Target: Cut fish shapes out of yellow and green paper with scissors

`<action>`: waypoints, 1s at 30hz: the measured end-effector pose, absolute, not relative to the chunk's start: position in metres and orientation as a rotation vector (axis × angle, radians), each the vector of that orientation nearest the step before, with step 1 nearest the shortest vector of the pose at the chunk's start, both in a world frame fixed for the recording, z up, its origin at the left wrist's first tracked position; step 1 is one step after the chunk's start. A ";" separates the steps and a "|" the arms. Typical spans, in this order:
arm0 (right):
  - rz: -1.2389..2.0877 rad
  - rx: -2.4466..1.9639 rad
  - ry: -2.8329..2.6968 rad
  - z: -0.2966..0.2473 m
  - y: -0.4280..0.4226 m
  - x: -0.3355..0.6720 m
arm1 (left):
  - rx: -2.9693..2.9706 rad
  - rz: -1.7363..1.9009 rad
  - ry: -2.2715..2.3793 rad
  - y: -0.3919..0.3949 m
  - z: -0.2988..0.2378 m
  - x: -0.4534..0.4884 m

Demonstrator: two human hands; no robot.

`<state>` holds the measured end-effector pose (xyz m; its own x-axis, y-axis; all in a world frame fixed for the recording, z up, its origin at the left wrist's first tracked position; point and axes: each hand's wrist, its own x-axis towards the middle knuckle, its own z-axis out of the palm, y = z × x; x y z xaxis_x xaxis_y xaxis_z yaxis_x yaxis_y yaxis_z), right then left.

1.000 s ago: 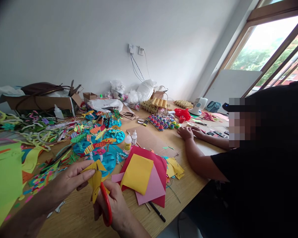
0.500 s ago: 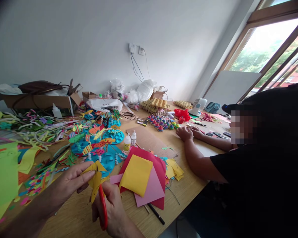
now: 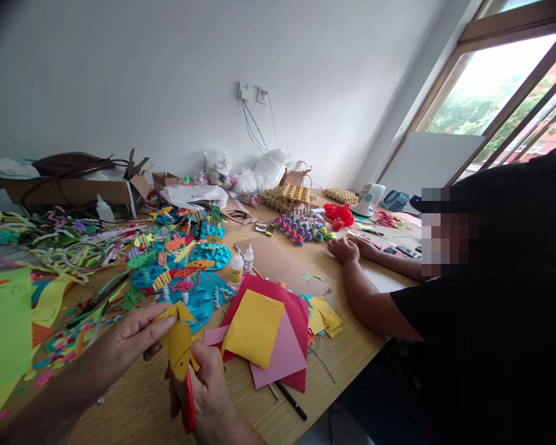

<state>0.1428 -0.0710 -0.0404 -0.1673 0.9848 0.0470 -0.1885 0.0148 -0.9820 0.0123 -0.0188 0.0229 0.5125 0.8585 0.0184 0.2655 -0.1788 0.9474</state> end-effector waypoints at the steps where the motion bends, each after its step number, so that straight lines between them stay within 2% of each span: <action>1: 1.399 -0.958 -1.207 -0.040 -0.071 0.143 | 1.712 0.718 0.954 -0.019 0.022 0.012; 30: 1.365 -0.908 -1.237 -0.047 -0.074 0.147 | 1.440 0.686 0.867 -0.021 0.018 0.013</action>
<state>0.1470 -0.0740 -0.0474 -0.1779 0.9787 0.1028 -0.1988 0.0666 -0.9778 0.0129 -0.0209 0.0178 0.5394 0.8371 -0.0908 0.1038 0.0409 0.9938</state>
